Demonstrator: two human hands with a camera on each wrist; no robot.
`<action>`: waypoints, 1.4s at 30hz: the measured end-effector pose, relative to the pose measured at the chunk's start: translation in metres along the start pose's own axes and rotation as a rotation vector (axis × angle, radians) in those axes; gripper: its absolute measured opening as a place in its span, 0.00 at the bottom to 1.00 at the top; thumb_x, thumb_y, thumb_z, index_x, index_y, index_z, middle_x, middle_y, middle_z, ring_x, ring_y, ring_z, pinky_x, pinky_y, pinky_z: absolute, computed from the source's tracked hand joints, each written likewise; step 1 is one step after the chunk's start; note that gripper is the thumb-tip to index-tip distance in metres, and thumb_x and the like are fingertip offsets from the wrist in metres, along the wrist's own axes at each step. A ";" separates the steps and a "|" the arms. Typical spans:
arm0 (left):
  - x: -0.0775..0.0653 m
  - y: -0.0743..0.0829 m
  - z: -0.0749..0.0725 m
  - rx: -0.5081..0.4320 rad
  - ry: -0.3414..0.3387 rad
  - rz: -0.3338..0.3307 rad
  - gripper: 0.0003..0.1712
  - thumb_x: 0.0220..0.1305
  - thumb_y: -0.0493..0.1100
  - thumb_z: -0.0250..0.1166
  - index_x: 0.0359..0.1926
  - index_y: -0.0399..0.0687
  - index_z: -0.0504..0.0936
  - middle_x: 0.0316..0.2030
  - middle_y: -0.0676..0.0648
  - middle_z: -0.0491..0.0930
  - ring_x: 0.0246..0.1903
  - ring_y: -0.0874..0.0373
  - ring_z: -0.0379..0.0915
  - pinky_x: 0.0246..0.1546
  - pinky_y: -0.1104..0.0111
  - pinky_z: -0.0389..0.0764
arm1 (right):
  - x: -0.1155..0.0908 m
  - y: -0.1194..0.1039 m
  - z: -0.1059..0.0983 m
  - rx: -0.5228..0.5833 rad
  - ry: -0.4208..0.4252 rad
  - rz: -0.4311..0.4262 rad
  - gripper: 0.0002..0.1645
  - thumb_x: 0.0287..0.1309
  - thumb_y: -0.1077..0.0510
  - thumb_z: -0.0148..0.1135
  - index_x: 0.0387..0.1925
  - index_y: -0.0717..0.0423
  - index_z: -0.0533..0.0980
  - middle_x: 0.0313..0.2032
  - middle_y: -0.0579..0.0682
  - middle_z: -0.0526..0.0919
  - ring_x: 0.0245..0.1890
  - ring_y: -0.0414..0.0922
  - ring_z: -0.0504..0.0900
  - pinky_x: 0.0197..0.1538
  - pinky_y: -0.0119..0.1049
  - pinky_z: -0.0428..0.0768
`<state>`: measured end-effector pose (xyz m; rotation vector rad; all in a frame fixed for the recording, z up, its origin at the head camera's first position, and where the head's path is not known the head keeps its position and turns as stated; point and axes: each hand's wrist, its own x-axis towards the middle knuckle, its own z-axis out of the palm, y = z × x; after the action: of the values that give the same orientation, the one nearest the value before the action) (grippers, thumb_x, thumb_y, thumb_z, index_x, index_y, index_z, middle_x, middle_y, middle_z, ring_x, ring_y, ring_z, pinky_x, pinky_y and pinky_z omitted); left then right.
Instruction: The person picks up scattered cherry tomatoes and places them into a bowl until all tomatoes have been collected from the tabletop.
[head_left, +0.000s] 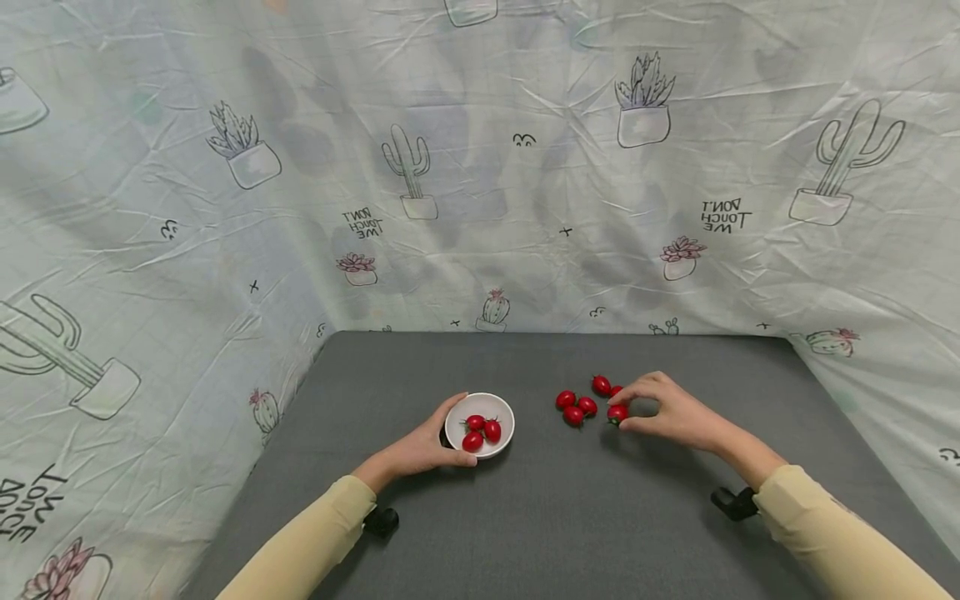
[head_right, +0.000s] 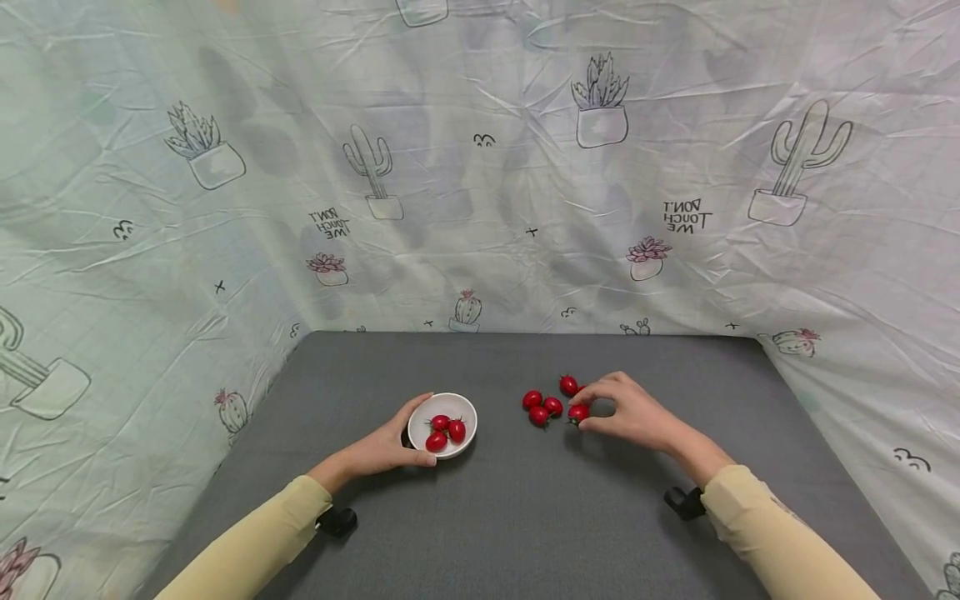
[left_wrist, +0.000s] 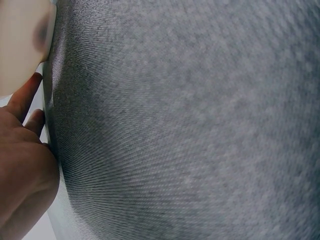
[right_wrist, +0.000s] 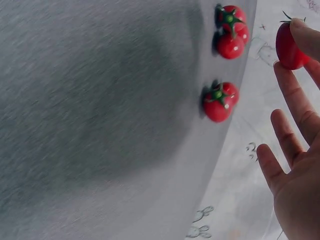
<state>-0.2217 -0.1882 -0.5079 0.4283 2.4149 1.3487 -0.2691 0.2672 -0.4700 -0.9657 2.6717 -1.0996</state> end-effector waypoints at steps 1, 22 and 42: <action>0.000 0.000 0.000 0.000 0.001 -0.005 0.66 0.53 0.58 0.80 0.82 0.59 0.46 0.77 0.50 0.53 0.75 0.52 0.50 0.70 0.47 0.56 | 0.002 -0.002 0.000 0.003 -0.001 -0.004 0.20 0.60 0.43 0.74 0.52 0.41 0.85 0.49 0.37 0.82 0.60 0.51 0.67 0.55 0.62 0.71; 0.002 0.005 0.000 -0.017 -0.002 -0.022 0.65 0.53 0.56 0.81 0.81 0.61 0.48 0.75 0.50 0.57 0.72 0.53 0.56 0.68 0.49 0.60 | 0.047 -0.049 0.015 0.054 -0.072 -0.093 0.19 0.59 0.45 0.76 0.52 0.39 0.86 0.50 0.38 0.81 0.56 0.46 0.67 0.53 0.55 0.75; 0.005 0.006 0.002 -0.020 0.004 -0.035 0.67 0.54 0.57 0.80 0.82 0.58 0.45 0.74 0.49 0.57 0.72 0.52 0.56 0.68 0.48 0.61 | 0.085 -0.077 0.044 0.057 -0.149 -0.155 0.17 0.58 0.45 0.77 0.50 0.30 0.85 0.43 0.30 0.82 0.58 0.44 0.66 0.55 0.57 0.74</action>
<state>-0.2244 -0.1818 -0.5038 0.3768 2.3986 1.3593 -0.2830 0.1490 -0.4389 -1.2103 2.4701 -1.0780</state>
